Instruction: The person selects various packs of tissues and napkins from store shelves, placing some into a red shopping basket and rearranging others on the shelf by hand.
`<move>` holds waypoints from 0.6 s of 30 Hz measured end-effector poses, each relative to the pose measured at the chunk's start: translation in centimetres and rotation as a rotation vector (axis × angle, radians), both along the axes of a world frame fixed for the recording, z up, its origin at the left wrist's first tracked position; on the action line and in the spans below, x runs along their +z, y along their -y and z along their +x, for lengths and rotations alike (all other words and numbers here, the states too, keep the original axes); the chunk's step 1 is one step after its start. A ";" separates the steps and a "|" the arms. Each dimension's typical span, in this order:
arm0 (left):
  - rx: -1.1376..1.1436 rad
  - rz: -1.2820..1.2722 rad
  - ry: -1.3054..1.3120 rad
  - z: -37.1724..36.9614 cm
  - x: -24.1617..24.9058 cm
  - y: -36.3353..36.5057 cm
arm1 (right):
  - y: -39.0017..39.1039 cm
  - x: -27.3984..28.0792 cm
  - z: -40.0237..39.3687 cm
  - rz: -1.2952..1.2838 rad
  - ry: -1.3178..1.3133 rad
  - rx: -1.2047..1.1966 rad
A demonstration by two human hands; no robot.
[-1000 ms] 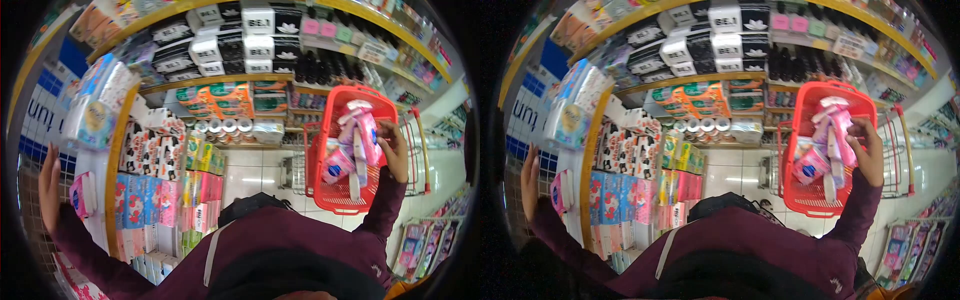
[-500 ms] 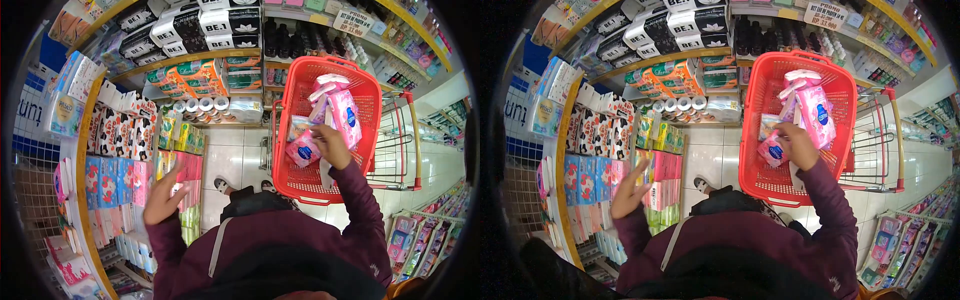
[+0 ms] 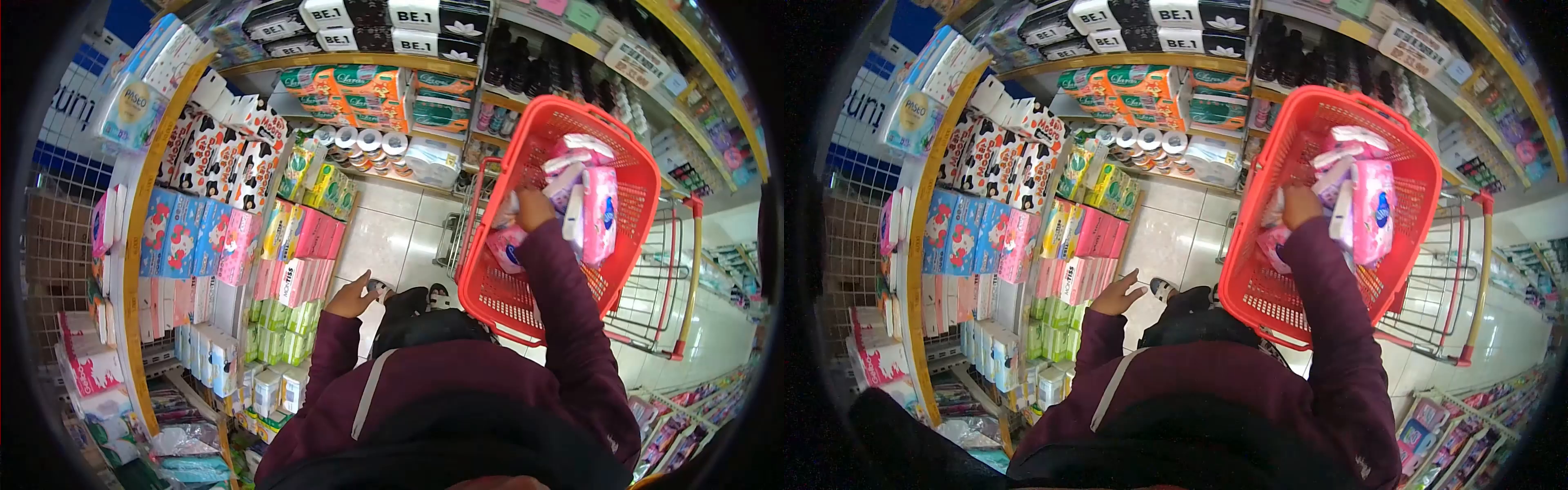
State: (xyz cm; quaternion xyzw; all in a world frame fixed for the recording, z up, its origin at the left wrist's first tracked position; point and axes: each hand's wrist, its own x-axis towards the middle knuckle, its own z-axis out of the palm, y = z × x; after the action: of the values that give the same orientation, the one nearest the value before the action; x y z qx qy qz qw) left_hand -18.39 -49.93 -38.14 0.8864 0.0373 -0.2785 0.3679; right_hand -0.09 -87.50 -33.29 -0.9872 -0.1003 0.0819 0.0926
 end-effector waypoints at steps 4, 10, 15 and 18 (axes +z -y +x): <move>0.078 -0.029 0.147 1.2 2.1 0.1 | 1.3 4.9 -1.5 0.335 0.122 0.171; 0.082 -0.441 0.197 4.5 7.0 2.4 | -0.2 15.1 -2.8 0.659 0.071 0.322; -0.154 -0.832 0.358 8.2 12.4 6.0 | -4.1 17.5 0.3 1.152 -0.308 0.292; -0.053 -1.015 0.198 9.0 12.8 6.5 | -8.0 16.8 2.3 1.112 -0.428 0.374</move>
State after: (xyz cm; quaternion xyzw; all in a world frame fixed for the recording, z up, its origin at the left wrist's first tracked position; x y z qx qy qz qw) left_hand -9.39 -56.48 -25.31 0.6193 -0.1600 -0.1854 0.7460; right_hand 2.23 -79.55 -16.45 -0.7188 -0.2785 0.2282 0.5946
